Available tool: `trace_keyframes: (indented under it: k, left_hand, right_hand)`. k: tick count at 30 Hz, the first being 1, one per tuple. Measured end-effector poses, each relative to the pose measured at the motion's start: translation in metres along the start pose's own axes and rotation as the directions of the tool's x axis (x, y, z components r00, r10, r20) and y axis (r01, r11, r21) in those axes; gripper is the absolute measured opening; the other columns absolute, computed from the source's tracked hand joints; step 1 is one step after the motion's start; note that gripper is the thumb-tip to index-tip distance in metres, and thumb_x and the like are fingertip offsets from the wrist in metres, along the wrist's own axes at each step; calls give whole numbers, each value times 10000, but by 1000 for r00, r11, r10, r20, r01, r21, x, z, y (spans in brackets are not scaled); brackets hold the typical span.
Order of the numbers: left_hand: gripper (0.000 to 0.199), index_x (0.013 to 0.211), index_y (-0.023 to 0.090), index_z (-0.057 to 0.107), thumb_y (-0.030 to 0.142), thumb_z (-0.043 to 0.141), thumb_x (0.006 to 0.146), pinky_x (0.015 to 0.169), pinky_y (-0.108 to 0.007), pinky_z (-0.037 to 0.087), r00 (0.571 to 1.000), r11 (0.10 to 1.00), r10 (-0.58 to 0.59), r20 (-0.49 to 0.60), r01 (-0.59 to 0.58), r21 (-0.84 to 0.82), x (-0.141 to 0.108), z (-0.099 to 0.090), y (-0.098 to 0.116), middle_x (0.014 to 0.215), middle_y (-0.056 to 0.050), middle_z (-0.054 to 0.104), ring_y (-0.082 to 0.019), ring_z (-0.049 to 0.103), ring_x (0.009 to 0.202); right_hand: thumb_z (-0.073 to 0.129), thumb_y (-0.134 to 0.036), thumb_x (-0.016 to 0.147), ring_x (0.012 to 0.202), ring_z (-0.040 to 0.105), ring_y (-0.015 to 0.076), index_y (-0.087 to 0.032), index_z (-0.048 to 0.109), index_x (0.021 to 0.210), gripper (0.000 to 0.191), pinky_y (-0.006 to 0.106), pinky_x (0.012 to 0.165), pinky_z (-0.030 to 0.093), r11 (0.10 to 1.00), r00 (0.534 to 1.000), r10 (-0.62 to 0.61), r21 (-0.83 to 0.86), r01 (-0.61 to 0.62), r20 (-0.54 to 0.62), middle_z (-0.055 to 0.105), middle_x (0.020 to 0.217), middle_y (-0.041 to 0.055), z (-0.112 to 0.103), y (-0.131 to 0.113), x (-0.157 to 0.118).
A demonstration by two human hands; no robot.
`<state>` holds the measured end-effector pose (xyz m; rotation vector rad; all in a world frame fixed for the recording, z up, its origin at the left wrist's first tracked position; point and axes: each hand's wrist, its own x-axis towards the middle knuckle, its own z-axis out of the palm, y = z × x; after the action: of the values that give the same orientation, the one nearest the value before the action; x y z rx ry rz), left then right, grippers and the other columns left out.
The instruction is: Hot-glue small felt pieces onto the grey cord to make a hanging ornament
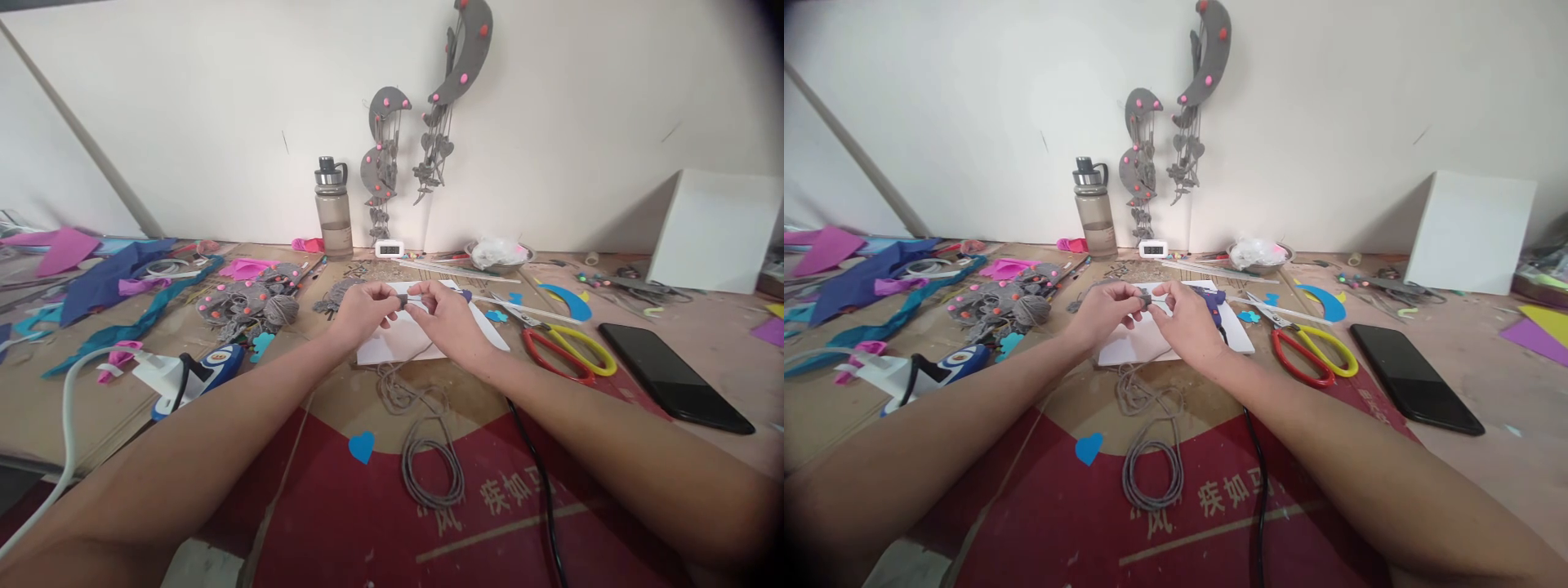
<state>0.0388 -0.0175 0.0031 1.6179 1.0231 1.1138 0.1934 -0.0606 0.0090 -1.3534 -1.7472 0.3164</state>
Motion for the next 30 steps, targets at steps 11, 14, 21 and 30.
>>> trace_keyframes:
  k: [11,14,21,30]
  left_hand:
    - [158,692,141,625,288,683,682,446,-195,376,997,995,-27,79,34,-93,-4,4,1,572,5,572,-54,459,443]
    - [169,745,127,652,280,692,686,488,-209,429,988,987,-13,154,38,-158,-1,2,-1,664,-33,624,-71,514,509]
    - [169,807,132,681,264,660,703,472,-220,453,992,999,20,126,-15,-39,0,-3,1,689,-54,656,-106,570,528]
    - [78,677,140,641,216,628,692,461,-207,434,992,978,9,122,-34,204,-4,-2,8,562,-27,626,-98,547,454]
  right_hand:
    - [494,-315,799,659,482,130,-177,630,753,198,265,627,353,991,998,61,117,-64,28,597,705,3,-1,7,5]
    - [495,-310,791,671,498,135,-178,625,743,191,267,637,362,991,996,81,101,-84,31,617,716,8,-2,10,7]
    - [488,-281,794,689,505,145,-182,628,764,174,276,642,362,998,999,43,-46,-43,16,618,746,21,-3,7,6]
    - [489,-228,823,741,505,156,-182,589,794,114,284,683,357,977,993,-118,-180,119,17,596,793,37,0,5,0]
